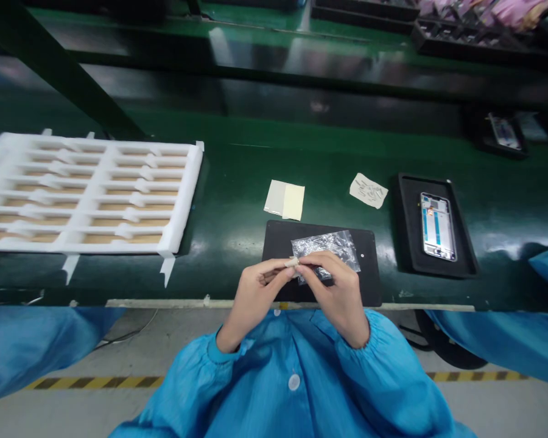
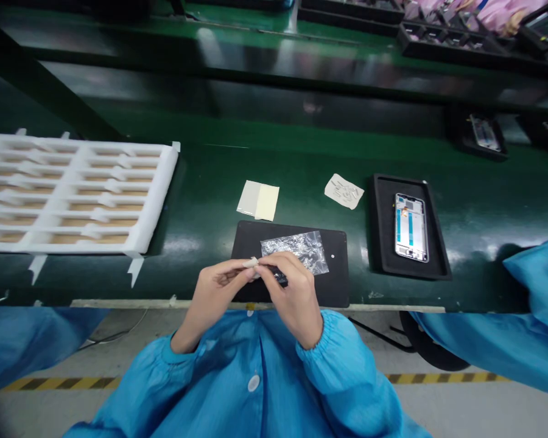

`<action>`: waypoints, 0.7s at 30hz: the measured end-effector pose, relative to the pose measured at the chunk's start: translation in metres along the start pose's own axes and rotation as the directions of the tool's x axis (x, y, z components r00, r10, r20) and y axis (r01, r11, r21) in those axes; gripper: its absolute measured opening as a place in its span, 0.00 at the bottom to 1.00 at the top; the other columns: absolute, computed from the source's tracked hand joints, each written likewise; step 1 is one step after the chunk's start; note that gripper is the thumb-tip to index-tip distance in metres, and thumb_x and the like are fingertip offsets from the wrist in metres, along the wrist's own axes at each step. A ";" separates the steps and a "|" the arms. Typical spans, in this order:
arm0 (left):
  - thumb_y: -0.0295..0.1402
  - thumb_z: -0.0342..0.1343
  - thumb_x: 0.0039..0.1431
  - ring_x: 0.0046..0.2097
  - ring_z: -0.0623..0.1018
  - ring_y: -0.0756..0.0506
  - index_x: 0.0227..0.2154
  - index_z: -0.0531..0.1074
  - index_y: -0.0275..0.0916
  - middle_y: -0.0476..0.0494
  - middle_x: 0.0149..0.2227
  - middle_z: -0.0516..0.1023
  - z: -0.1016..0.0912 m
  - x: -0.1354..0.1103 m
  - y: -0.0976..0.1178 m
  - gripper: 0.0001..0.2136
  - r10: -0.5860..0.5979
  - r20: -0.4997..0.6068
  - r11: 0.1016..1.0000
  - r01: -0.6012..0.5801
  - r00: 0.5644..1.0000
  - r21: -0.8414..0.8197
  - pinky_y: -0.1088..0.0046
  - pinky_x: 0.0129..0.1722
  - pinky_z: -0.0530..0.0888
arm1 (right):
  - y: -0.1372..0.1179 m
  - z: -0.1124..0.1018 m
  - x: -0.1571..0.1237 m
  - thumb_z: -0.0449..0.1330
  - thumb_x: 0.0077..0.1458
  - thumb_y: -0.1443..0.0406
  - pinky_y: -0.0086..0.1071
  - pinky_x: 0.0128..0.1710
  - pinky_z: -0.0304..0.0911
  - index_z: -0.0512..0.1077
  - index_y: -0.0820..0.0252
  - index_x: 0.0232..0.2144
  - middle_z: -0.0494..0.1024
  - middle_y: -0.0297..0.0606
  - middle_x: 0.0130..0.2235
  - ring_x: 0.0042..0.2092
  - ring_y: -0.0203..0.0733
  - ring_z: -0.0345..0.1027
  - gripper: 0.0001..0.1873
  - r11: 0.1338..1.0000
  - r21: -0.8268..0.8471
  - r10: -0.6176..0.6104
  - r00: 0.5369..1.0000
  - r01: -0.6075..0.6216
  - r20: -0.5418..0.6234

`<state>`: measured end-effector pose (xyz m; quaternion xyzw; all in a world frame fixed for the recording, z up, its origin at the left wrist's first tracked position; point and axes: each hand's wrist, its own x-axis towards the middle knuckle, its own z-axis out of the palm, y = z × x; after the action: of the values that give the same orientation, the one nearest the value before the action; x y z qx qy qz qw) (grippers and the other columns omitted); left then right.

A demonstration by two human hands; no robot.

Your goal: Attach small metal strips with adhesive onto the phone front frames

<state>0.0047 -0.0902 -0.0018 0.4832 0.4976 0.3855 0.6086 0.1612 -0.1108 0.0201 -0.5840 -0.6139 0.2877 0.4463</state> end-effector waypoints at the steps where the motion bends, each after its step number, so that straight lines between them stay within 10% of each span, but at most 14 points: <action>1: 0.35 0.63 0.56 0.41 0.83 0.45 0.37 0.82 0.41 0.46 0.39 0.84 0.000 -0.001 -0.001 0.08 0.015 -0.003 1.000 -0.015 1.000 0.020 0.73 0.43 0.81 | 0.000 -0.001 0.000 0.61 0.60 0.67 0.35 0.44 0.69 0.76 0.55 0.37 0.79 0.36 0.37 0.41 0.40 0.74 0.04 1.000 0.012 0.015 1.000 -0.016 0.013; 13: 0.36 0.65 0.53 0.33 0.83 0.46 0.38 0.79 0.38 0.45 0.30 0.83 -0.006 0.003 0.004 0.10 -0.077 0.066 0.994 0.081 0.995 -0.067 0.73 0.37 0.81 | 0.015 -0.011 0.009 0.67 0.53 0.61 0.32 0.35 0.73 0.77 0.57 0.30 0.81 0.34 0.30 0.32 0.37 0.75 0.06 0.759 0.482 0.369 0.899 -0.438 0.236; 21: 0.35 0.67 0.50 0.33 0.83 0.46 0.36 0.77 0.36 0.44 0.32 0.84 -0.009 0.006 0.003 0.11 -0.070 -0.030 0.995 0.067 0.997 -0.079 0.76 0.36 0.81 | 0.016 -0.011 0.010 0.70 0.49 0.59 0.35 0.40 0.74 0.76 0.57 0.43 0.81 0.35 0.33 0.33 0.37 0.75 0.18 0.634 0.596 0.452 0.861 -0.493 0.232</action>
<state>-0.0025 -0.0816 -0.0009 0.4353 0.5084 0.3913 0.6316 0.1788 -0.1006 0.0130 -0.5284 -0.3176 0.6022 0.5072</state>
